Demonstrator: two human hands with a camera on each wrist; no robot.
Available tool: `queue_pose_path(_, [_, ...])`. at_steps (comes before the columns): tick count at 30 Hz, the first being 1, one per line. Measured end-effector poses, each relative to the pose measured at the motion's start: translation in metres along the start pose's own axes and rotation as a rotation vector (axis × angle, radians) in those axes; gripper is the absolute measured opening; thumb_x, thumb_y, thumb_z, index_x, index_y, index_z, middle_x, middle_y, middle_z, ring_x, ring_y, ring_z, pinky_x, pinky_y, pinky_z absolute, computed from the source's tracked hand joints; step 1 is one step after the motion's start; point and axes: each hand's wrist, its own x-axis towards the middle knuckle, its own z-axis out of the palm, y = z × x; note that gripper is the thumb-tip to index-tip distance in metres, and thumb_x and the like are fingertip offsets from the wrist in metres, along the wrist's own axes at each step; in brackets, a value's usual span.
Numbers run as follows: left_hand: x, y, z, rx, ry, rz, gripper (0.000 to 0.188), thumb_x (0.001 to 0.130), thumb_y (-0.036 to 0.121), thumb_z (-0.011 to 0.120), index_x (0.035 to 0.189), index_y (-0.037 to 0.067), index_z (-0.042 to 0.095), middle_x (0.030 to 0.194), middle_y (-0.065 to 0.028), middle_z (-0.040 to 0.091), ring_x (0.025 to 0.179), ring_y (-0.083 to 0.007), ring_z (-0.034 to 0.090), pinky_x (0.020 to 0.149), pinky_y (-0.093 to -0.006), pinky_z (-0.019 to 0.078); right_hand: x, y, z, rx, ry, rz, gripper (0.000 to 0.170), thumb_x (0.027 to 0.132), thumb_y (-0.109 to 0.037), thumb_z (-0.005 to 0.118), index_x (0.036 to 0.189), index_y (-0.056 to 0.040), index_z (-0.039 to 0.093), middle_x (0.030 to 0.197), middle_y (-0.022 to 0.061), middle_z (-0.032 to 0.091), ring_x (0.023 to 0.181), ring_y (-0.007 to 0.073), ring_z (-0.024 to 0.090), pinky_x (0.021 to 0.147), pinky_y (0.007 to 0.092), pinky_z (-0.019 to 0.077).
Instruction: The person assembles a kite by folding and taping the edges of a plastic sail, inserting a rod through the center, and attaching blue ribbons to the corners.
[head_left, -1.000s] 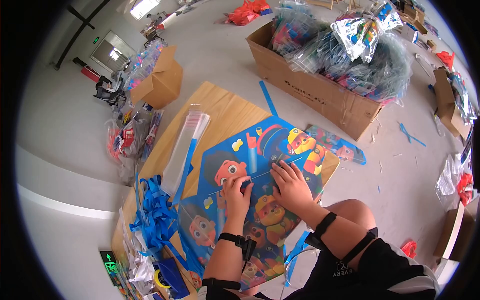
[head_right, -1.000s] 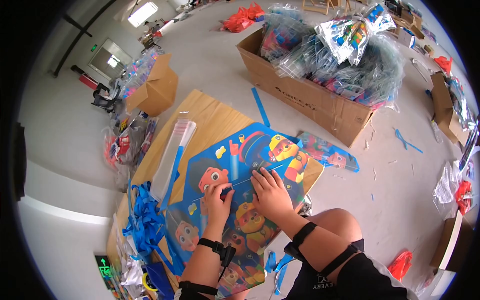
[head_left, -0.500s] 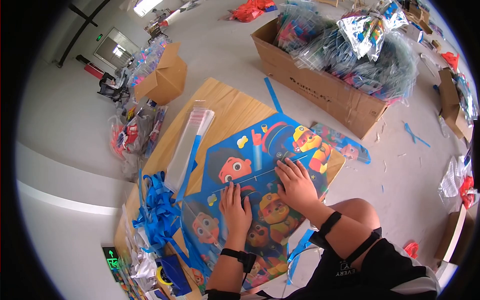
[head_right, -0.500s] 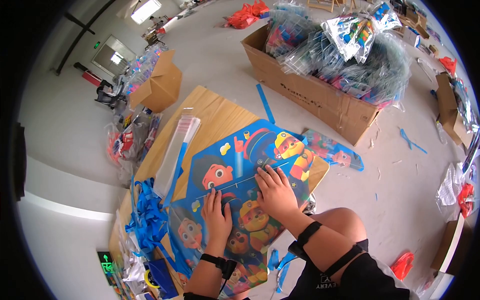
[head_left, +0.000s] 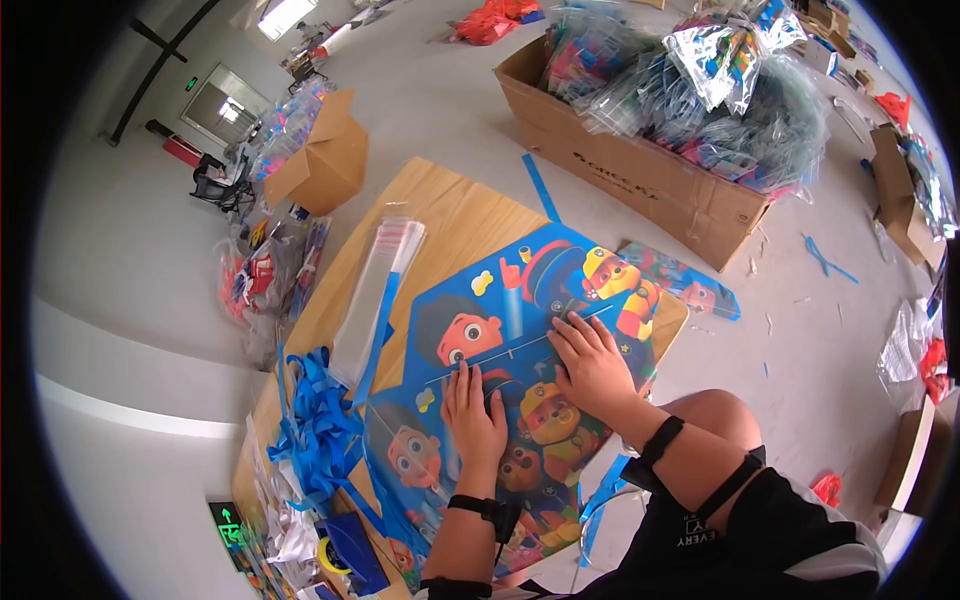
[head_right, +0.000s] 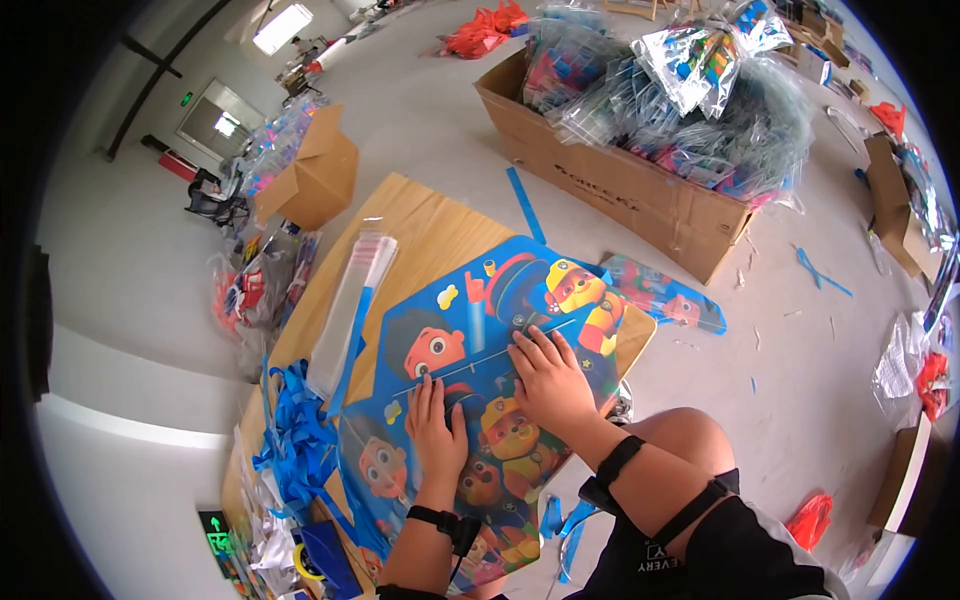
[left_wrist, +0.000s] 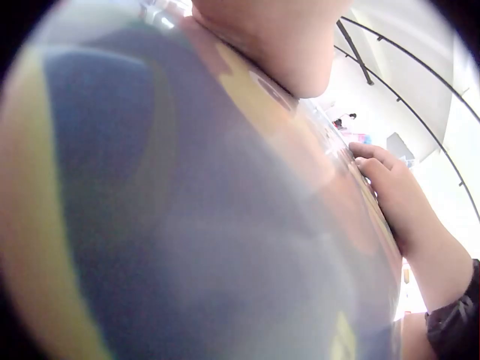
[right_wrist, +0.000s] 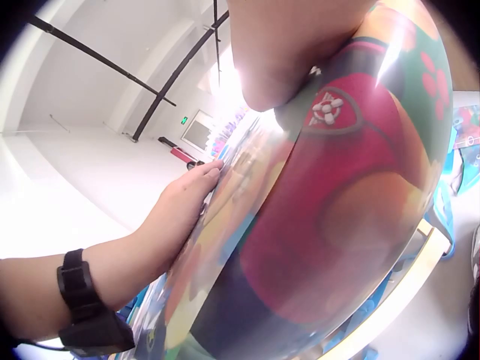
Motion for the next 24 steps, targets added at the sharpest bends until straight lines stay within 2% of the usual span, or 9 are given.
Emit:
queue_pose_path(15, [0.001, 0.001, -0.003, -0.052, -0.017, 0.007, 0.049, 0.102, 0.026, 0.059, 0.146, 0.005, 0.054, 0.16, -0.0147, 0.042, 0.15, -0.0374, 0.034, 0.119, -0.0519, 0.0251, 0.0, -0.002, -0.001, -0.036, -0.011, -0.012, 0.048, 0.093, -0.024, 0.06, 0.14, -0.0122, 0.058, 0.155, 0.0087, 0.045, 0.148, 0.0267, 0.037, 0.123, 0.0524, 0.0266])
queue_pose_path(18, [0.001, 0.002, -0.004, -0.068, 0.045, 0.021, 0.046, 0.101, 0.022, 0.061, 0.142, 0.004, 0.056, 0.16, -0.0162, 0.042, 0.146, -0.0382, 0.039, 0.118, -0.0521, 0.027, 0.001, -0.002, -0.001, -0.013, 0.004, -0.005, 0.048, 0.093, -0.022, 0.061, 0.14, -0.0128, 0.058, 0.155, 0.0082, 0.046, 0.149, 0.0265, 0.037, 0.122, 0.0535, 0.0264])
queue_pose_path(20, [0.002, 0.001, -0.008, -0.158, 0.085, 0.041, 0.04, 0.1, 0.016, 0.061, 0.138, 0.003, 0.059, 0.157, -0.0162, 0.045, 0.142, -0.0367, 0.045, 0.115, -0.0497, 0.0337, 0.0, -0.003, -0.004, 0.014, 0.011, -0.006, 0.048, 0.092, -0.021, 0.061, 0.14, -0.0133, 0.058, 0.154, 0.0078, 0.046, 0.149, 0.0264, 0.037, 0.122, 0.0543, 0.0264])
queue_pose_path(21, [0.001, -0.001, -0.01, -0.155, 0.088, 0.03, 0.04, 0.1, 0.016, 0.061, 0.138, 0.003, 0.059, 0.157, -0.0162, 0.045, 0.142, -0.0367, 0.045, 0.115, -0.0497, 0.0337, 0.001, -0.003, -0.006, 0.041, 0.049, 0.019, 0.049, 0.09, -0.018, 0.062, 0.139, -0.0139, 0.059, 0.154, 0.0075, 0.047, 0.148, 0.0262, 0.038, 0.12, 0.0553, 0.0266])
queue_pose_path(23, [-0.004, -0.009, -0.016, -0.409, 0.165, -0.027, 0.035, 0.1, 0.012, 0.06, 0.133, 0.003, 0.061, 0.152, -0.0159, 0.05, 0.136, -0.0345, 0.051, 0.109, -0.0452, 0.041, 0.005, -0.005, -0.015, 0.077, 0.077, -0.001, 0.049, 0.089, -0.015, 0.063, 0.137, -0.0146, 0.06, 0.153, 0.0071, 0.048, 0.147, 0.0261, 0.039, 0.119, 0.0563, 0.0268])
queue_pose_path(24, [-0.008, -0.011, -0.02, -0.402, 0.243, -0.056, 0.031, 0.1, 0.011, 0.06, 0.13, 0.004, 0.062, 0.148, -0.0146, 0.053, 0.132, -0.0296, 0.054, 0.103, -0.04, 0.0455, 0.006, -0.005, -0.021, 0.065, 0.111, 0.005, 0.05, 0.086, -0.012, 0.064, 0.137, -0.015, 0.06, 0.151, 0.0067, 0.049, 0.146, 0.026, 0.04, 0.118, 0.0568, 0.0272])
